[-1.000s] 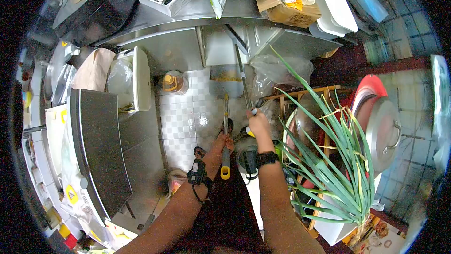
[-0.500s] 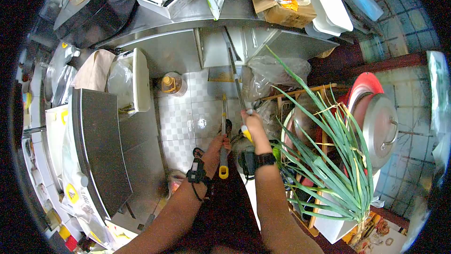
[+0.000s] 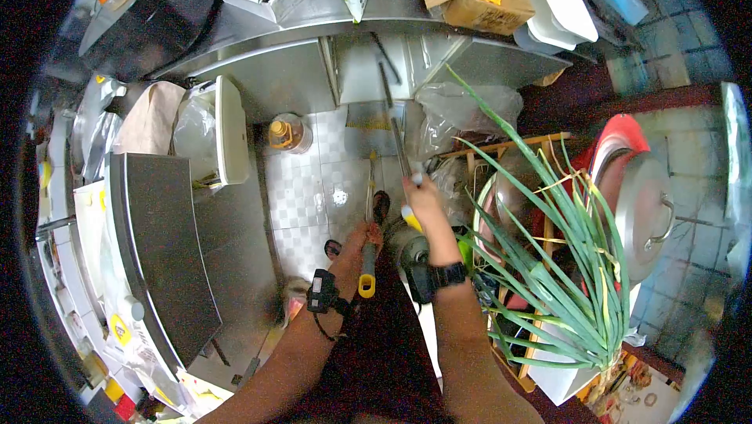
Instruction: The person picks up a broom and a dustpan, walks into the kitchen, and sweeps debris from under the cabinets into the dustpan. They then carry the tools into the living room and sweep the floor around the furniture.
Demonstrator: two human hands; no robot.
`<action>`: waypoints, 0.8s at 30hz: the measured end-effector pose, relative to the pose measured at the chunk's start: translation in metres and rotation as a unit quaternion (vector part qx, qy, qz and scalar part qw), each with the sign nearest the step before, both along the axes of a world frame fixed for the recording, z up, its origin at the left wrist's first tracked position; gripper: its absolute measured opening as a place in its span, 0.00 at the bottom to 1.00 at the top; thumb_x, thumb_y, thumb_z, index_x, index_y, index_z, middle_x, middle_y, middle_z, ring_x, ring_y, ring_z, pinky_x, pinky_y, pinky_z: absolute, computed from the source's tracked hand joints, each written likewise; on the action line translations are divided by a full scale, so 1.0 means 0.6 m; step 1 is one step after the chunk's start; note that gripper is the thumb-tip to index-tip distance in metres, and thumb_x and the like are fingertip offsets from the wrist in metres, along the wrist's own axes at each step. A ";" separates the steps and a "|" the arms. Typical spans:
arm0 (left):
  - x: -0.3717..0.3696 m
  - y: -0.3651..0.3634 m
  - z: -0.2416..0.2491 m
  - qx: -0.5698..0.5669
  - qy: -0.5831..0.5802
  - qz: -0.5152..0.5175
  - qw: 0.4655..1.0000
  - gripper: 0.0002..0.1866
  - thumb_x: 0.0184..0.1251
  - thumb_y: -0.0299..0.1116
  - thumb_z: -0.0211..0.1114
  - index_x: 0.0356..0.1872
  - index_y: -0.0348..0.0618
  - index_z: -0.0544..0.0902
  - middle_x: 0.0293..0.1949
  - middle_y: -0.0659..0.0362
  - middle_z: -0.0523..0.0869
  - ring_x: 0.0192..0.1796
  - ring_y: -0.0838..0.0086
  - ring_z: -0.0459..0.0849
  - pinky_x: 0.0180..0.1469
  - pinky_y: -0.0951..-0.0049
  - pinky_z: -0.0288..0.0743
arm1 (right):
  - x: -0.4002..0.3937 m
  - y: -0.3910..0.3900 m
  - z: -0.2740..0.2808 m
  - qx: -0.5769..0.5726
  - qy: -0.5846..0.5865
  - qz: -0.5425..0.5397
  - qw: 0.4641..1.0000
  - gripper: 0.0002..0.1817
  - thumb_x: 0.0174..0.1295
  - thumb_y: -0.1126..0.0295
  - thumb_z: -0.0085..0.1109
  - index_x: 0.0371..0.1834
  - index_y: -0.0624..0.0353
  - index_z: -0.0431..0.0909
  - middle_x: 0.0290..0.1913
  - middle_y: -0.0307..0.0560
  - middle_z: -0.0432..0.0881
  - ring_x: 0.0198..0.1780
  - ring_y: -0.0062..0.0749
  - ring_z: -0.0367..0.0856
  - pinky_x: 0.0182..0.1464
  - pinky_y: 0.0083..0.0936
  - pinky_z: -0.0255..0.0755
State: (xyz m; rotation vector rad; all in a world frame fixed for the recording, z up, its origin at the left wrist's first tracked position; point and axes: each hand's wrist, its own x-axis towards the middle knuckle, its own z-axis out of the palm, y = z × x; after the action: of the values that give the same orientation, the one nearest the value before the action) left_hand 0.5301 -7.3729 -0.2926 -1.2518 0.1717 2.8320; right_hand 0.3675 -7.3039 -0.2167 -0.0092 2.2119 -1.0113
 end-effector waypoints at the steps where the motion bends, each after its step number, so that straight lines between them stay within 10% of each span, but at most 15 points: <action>1: 0.002 0.004 -0.005 -0.001 0.003 0.020 1.000 0.06 0.64 0.29 0.49 0.31 0.48 0.61 0.19 0.64 0.65 0.15 0.81 0.62 0.15 0.80 0.61 | -0.012 -0.024 -0.016 0.008 0.059 0.025 0.998 0.17 0.56 0.62 0.55 0.46 0.59 0.73 0.36 0.57 0.80 0.35 0.42 0.80 0.37 0.34 0.71; 5: 0.008 0.017 -0.024 0.048 0.001 0.073 0.996 0.05 0.64 0.29 0.49 0.32 0.50 0.62 0.19 0.65 0.65 0.15 0.82 0.63 0.15 0.79 0.62 | -0.072 -0.137 -0.064 -0.136 0.017 -0.020 0.990 0.18 0.54 0.60 0.55 0.41 0.63 0.75 0.41 0.58 0.78 0.44 0.51 0.76 0.44 0.35 0.69; 8: 0.008 0.025 -0.001 -0.010 -0.012 0.075 0.997 0.05 0.64 0.30 0.50 0.32 0.51 0.62 0.19 0.66 0.65 0.16 0.83 0.64 0.15 0.81 0.63 | -0.132 -0.246 -0.082 -0.007 0.137 0.103 0.985 0.17 0.48 0.60 0.56 0.36 0.60 0.79 0.40 0.57 0.79 0.43 0.50 0.77 0.45 0.35 0.71; 11: -0.002 0.013 0.026 0.009 -0.035 0.092 0.995 0.05 0.64 0.30 0.51 0.34 0.52 0.63 0.19 0.67 0.65 0.16 0.84 0.65 0.15 0.83 0.63 | -0.181 -0.350 -0.031 0.210 0.345 0.482 0.778 0.10 0.44 0.64 0.59 0.28 0.56 0.82 0.34 0.53 0.81 0.39 0.44 0.80 0.40 0.35 0.74; 12: 0.003 0.015 -0.005 0.049 -0.021 0.098 0.994 0.05 0.65 0.31 0.51 0.36 0.53 0.64 0.18 0.67 0.65 0.16 0.84 0.65 0.15 0.83 0.63 | -0.203 -0.380 -0.058 0.144 0.328 0.433 0.827 0.10 0.43 0.64 0.60 0.27 0.55 0.82 0.34 0.52 0.81 0.38 0.42 0.80 0.39 0.35 0.74; 14: 0.012 0.019 -0.064 0.129 0.004 0.108 0.986 0.05 0.65 0.33 0.51 0.40 0.56 0.66 0.18 0.68 0.65 0.15 0.85 0.65 0.14 0.83 0.62 | -0.203 -0.392 -0.022 0.143 0.453 0.501 0.723 0.10 0.41 0.65 0.62 0.28 0.54 0.83 0.37 0.52 0.81 0.39 0.41 0.81 0.40 0.33 0.74; 19: 0.027 0.001 -0.008 0.218 0.021 0.143 0.965 0.09 0.66 0.33 0.50 0.44 0.63 0.66 0.19 0.68 0.65 0.15 0.84 0.65 0.14 0.83 0.62 | -0.188 -0.388 0.030 0.156 0.250 0.356 0.887 0.09 0.45 0.65 0.58 0.23 0.59 0.82 0.26 0.52 0.81 0.29 0.36 0.81 0.31 0.30 0.73; 22: 0.029 0.012 -0.032 0.223 0.054 0.150 0.962 0.10 0.66 0.33 0.50 0.46 0.63 0.66 0.19 0.67 0.65 0.15 0.84 0.65 0.15 0.83 0.62 | -0.196 -0.363 -0.009 0.187 0.256 0.365 0.875 0.10 0.47 0.67 0.55 0.19 0.61 0.81 0.24 0.52 0.81 0.28 0.35 0.81 0.30 0.30 0.72; 23: 0.027 0.012 -0.032 0.214 0.041 0.150 0.964 0.10 0.66 0.33 0.50 0.46 0.63 0.65 0.19 0.67 0.65 0.15 0.84 0.65 0.14 0.83 0.62 | -0.199 -0.350 -0.008 0.195 0.341 0.475 0.788 0.15 0.55 0.68 0.44 0.22 0.64 0.80 0.24 0.52 0.81 0.26 0.35 0.80 0.27 0.29 0.72; 24: 0.022 0.008 -0.018 0.204 0.026 0.150 0.967 0.10 0.66 0.33 0.49 0.46 0.62 0.65 0.19 0.67 0.65 0.15 0.84 0.65 0.14 0.83 0.62 | -0.192 -0.345 -0.009 0.055 0.235 0.345 0.907 0.15 0.56 0.68 0.43 0.24 0.65 0.79 0.24 0.52 0.80 0.25 0.36 0.80 0.26 0.29 0.72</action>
State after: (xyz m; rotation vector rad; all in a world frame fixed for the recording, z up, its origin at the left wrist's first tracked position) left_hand 0.5435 -7.3682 -0.3032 -1.1930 -0.6213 2.9204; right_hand 0.2521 -7.5109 -0.2222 -1.0095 2.3837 -0.5074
